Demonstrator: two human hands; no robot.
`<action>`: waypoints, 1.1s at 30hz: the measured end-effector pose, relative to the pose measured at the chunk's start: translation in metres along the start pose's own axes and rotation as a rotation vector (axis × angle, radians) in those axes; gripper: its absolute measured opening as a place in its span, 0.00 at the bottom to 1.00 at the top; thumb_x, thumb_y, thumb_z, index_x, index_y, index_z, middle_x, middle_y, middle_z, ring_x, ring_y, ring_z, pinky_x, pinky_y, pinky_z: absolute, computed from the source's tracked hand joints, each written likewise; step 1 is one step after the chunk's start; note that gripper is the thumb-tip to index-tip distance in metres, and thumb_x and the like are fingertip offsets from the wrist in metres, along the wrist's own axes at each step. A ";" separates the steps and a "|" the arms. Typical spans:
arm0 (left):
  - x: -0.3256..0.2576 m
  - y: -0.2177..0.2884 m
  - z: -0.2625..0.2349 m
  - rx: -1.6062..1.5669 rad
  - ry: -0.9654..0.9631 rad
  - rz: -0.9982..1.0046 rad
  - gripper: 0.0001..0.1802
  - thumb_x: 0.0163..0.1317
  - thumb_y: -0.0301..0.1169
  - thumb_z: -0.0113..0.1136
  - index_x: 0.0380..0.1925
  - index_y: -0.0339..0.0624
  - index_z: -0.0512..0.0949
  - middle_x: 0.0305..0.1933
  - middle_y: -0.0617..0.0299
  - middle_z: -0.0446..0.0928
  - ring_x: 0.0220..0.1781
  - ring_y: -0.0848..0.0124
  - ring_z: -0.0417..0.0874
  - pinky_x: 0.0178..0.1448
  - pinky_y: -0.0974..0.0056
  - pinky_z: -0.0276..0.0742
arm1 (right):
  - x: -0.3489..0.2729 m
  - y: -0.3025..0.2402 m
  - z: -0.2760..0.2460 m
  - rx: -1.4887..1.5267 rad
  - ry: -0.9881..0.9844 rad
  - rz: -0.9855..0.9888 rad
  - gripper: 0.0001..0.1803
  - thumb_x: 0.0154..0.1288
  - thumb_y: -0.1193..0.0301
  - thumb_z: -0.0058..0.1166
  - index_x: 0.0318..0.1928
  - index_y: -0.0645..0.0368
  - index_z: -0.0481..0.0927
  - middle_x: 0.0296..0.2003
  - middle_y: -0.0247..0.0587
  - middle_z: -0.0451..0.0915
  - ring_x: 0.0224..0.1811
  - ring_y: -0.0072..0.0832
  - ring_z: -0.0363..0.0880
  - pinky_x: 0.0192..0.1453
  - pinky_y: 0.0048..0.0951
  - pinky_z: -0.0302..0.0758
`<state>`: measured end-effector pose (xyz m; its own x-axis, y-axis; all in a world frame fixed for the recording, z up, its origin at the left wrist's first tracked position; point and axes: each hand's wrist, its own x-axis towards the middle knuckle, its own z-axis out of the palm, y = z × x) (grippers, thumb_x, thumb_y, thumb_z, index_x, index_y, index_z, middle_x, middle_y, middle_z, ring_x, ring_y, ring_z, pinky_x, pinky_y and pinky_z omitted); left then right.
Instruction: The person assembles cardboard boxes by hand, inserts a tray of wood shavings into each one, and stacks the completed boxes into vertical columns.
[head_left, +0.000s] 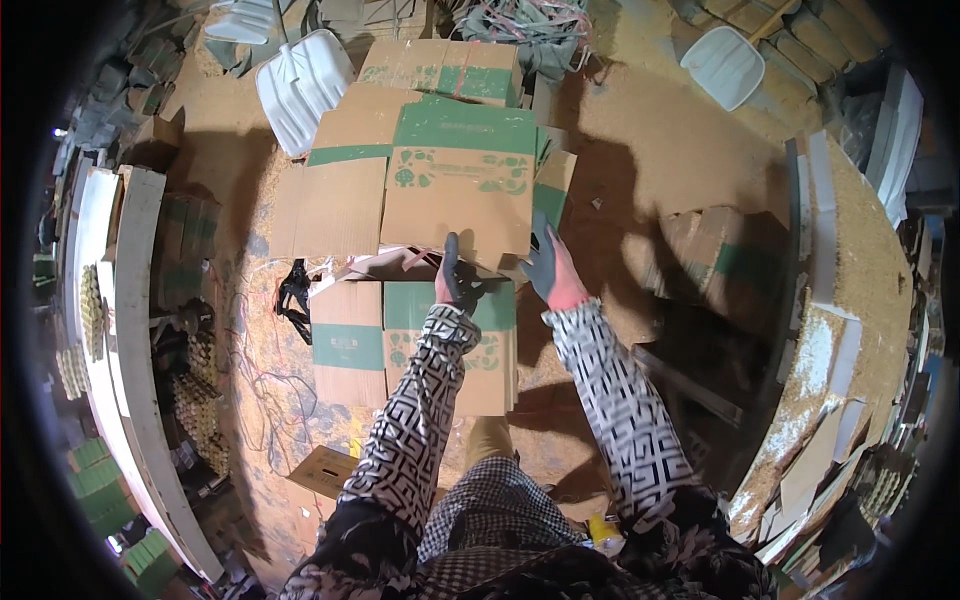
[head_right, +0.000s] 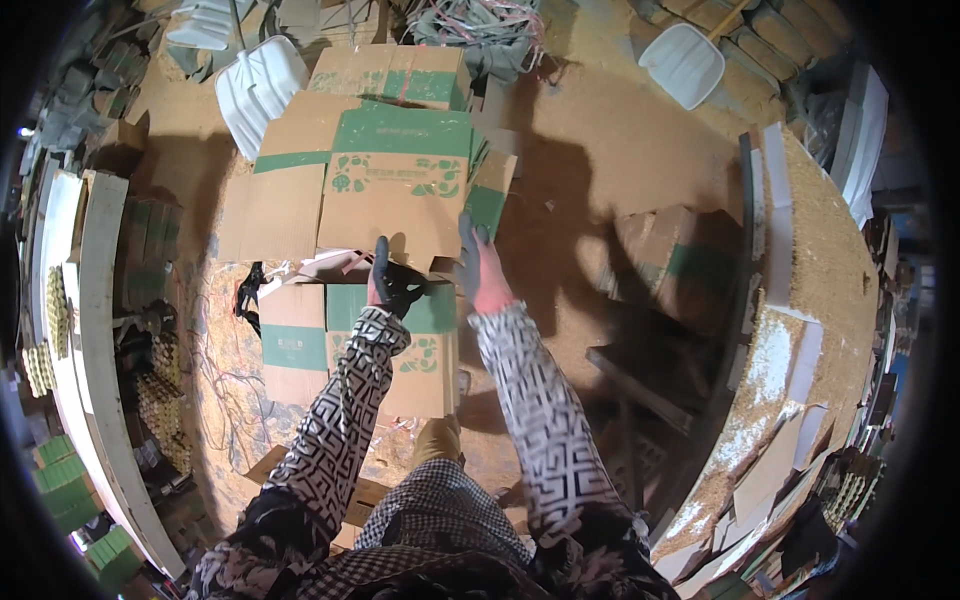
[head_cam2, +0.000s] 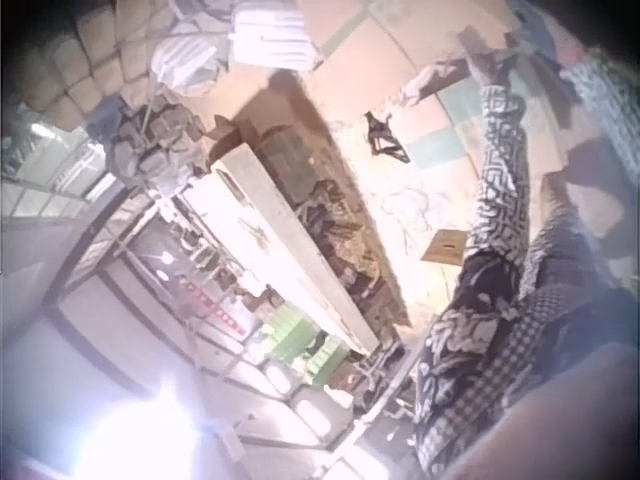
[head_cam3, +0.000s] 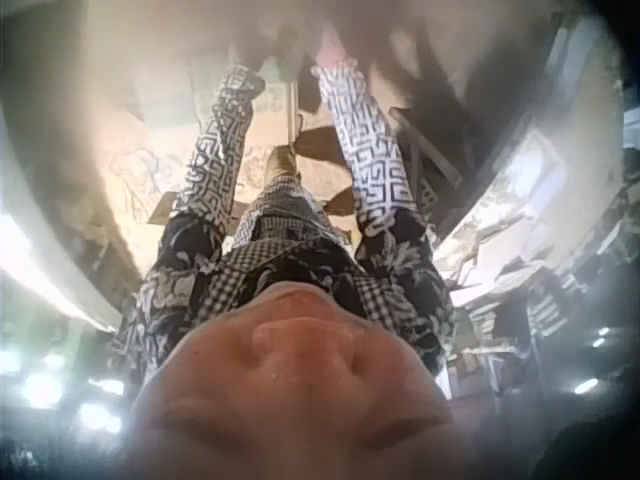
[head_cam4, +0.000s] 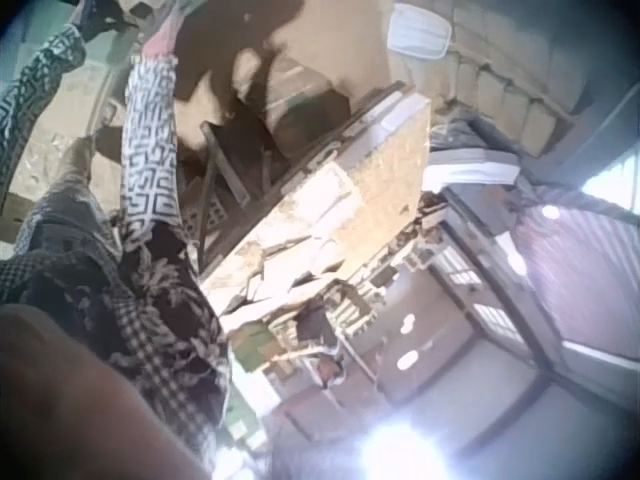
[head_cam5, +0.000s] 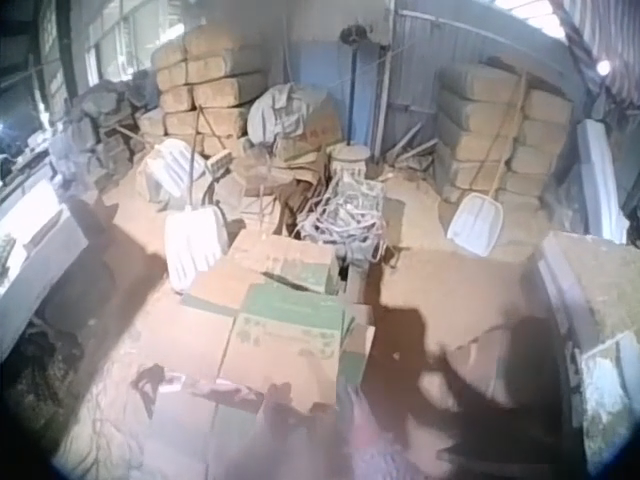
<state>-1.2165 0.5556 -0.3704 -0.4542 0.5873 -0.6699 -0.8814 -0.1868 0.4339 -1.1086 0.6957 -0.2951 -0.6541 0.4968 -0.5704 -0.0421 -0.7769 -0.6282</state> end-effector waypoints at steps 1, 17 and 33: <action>0.007 0.029 -0.060 0.227 -0.051 0.138 0.48 0.42 0.22 0.70 0.65 0.43 0.55 0.53 0.54 0.70 0.42 0.67 0.74 0.45 0.65 0.75 | 0.014 0.017 0.053 0.059 -0.019 0.156 0.32 0.65 0.57 0.49 0.65 0.53 0.57 0.62 0.40 0.61 0.66 0.32 0.57 0.64 0.38 0.60; -0.137 0.096 0.016 0.037 0.228 0.303 0.25 0.60 0.46 0.49 0.50 0.40 0.72 0.45 0.56 0.77 0.46 0.64 0.79 0.48 0.61 0.76 | -0.084 0.046 0.129 -0.331 -0.079 0.174 0.19 0.61 0.62 0.53 0.50 0.55 0.74 0.44 0.32 0.77 0.41 0.19 0.75 0.41 0.25 0.71; -0.461 0.024 0.002 1.029 -0.066 0.130 0.46 0.33 0.35 0.75 0.56 0.35 0.64 0.50 0.56 0.74 0.54 0.66 0.73 0.57 0.62 0.70 | -0.249 0.011 -0.117 -0.015 -0.248 0.351 0.29 0.67 0.49 0.41 0.58 0.58 0.67 0.53 0.39 0.72 0.53 0.30 0.72 0.56 0.33 0.70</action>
<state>-1.0282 0.2818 -0.0503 -0.5022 0.6587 -0.5602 -0.2752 0.4924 0.8257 -0.8579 0.6081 -0.2216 -0.7887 0.0934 -0.6077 0.2255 -0.8755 -0.4273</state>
